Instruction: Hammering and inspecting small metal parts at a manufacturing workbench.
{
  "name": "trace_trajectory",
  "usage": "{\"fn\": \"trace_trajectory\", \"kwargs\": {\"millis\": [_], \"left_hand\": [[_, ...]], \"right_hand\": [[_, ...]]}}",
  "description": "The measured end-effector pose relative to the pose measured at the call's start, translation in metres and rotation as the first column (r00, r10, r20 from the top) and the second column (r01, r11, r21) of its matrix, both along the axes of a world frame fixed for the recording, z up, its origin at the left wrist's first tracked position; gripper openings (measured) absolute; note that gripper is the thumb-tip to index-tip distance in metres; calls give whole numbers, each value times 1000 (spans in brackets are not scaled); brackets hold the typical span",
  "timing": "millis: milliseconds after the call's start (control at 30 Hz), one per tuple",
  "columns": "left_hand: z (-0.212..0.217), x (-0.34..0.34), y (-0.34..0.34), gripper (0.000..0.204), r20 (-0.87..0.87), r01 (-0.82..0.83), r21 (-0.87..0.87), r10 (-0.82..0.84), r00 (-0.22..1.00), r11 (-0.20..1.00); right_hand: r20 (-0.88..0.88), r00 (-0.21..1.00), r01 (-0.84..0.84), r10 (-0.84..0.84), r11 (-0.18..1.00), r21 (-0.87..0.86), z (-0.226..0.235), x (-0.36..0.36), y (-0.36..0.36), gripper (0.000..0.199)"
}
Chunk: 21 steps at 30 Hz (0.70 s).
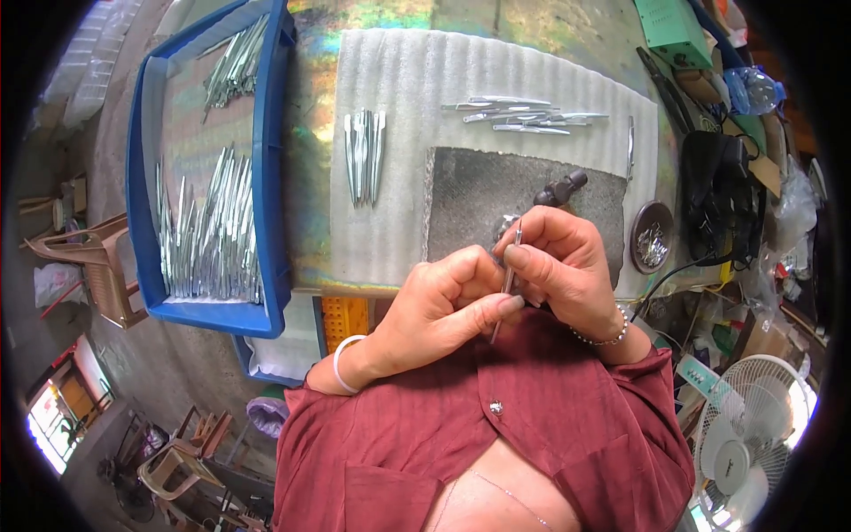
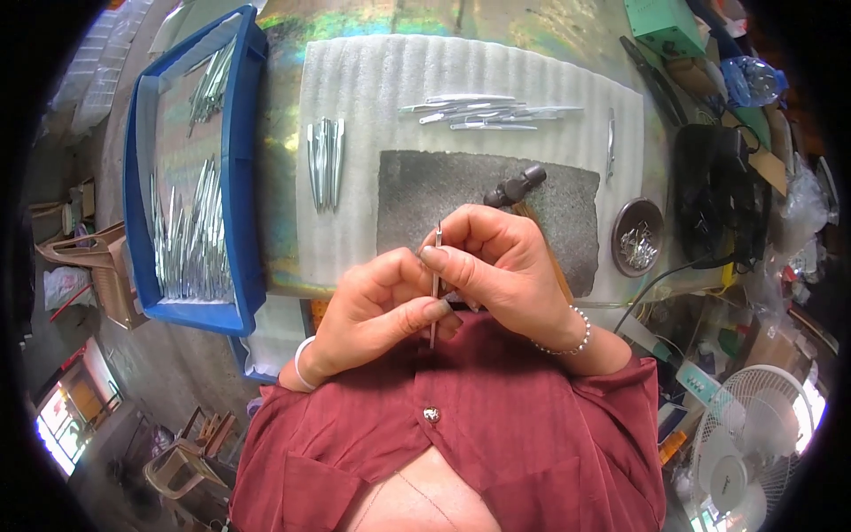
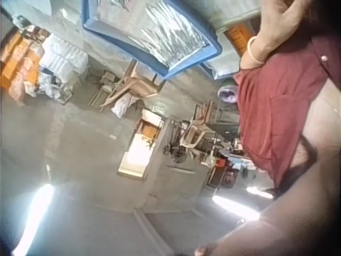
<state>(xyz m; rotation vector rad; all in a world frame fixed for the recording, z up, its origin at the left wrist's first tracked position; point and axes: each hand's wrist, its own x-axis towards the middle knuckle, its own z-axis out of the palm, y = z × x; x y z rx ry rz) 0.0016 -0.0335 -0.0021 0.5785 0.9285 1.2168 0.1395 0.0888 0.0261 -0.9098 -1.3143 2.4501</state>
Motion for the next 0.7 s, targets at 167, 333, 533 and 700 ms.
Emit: {"fn": "trace_trajectory", "kwargs": {"millis": [167, 333, 533, 700], "left_hand": [[5, -3, 8, 12, 81, 48, 3, -48, 996, 999], [8, -5, 19, 11, 121, 98, -17, -95, 988, 995], [7, -5, 29, 10, 115, 124, -48, -118, 986, 991], [8, -3, 37, 12, 121, 123, -79, -113, 986, 989]], "right_hand": [[-5, 1000, -4, 4, 997, -73, 3, -3, 7, 10], [31, 1000, 5, -4, 999, -36, 1, -1, 14, 10], [17, 1000, 22, -21, 998, -67, -4, 1, 22, 10], [47, 999, 15, -11, 996, -85, -7, 4, 27, 13]]}}
